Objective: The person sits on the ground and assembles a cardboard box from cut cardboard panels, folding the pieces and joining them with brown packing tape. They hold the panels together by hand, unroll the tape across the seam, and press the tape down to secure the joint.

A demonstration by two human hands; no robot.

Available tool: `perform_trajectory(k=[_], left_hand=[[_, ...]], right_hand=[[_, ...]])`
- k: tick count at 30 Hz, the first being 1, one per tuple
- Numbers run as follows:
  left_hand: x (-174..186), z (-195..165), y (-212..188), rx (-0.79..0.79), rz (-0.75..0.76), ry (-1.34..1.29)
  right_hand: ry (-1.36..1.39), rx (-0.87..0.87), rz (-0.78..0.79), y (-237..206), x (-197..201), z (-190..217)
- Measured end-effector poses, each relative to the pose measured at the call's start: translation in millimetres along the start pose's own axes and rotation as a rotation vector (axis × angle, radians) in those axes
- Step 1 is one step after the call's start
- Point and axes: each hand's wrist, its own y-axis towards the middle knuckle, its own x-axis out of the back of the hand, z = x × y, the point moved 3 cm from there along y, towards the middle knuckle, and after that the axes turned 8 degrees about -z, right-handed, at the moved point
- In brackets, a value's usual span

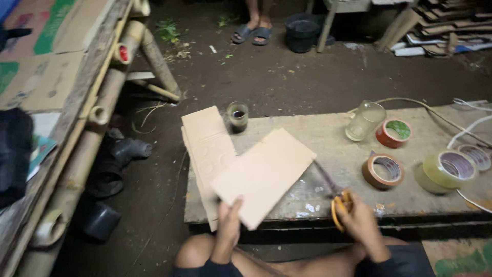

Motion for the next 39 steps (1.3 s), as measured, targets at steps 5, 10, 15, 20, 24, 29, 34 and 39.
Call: perform_trajectory(k=[5,10,15,20,24,29,34,39], left_hand=[[-13.1,1.0,-32.9,0.630,0.906,0.472],[-0.6,-16.2,-43.4,0.473,1.149,0.727],[-33.7,-37.4,67.7,-0.258,0.265,0.334],[-82.4,-80.7,169.0,-0.830,-0.182,0.467],[-116.5,-99.1,195.5,-0.696,-0.297,0.655],[-131.6,-101.8,202.2,-0.593,-0.314,0.692],[-119.0,-104.3,190.3,-0.763,-0.216,0.614],[-85.2,-140.0,137.4,-0.759,0.004,0.436]], right_hand=[[-0.246,0.071,-0.158,22.6,11.9,-2.1],[-0.114,0.091,-0.214,27.9,5.7,2.2],[-0.046,0.242,-0.334,30.3,-7.5,11.1],[-0.002,0.429,-0.514,28.7,-10.4,26.3],[0.058,0.414,-0.516,27.3,-6.2,32.1],[0.082,0.379,-0.489,30.5,0.1,34.0],[0.069,0.424,-0.526,24.3,-1.6,33.4],[-0.057,0.325,-0.402,34.1,-3.1,18.8]])
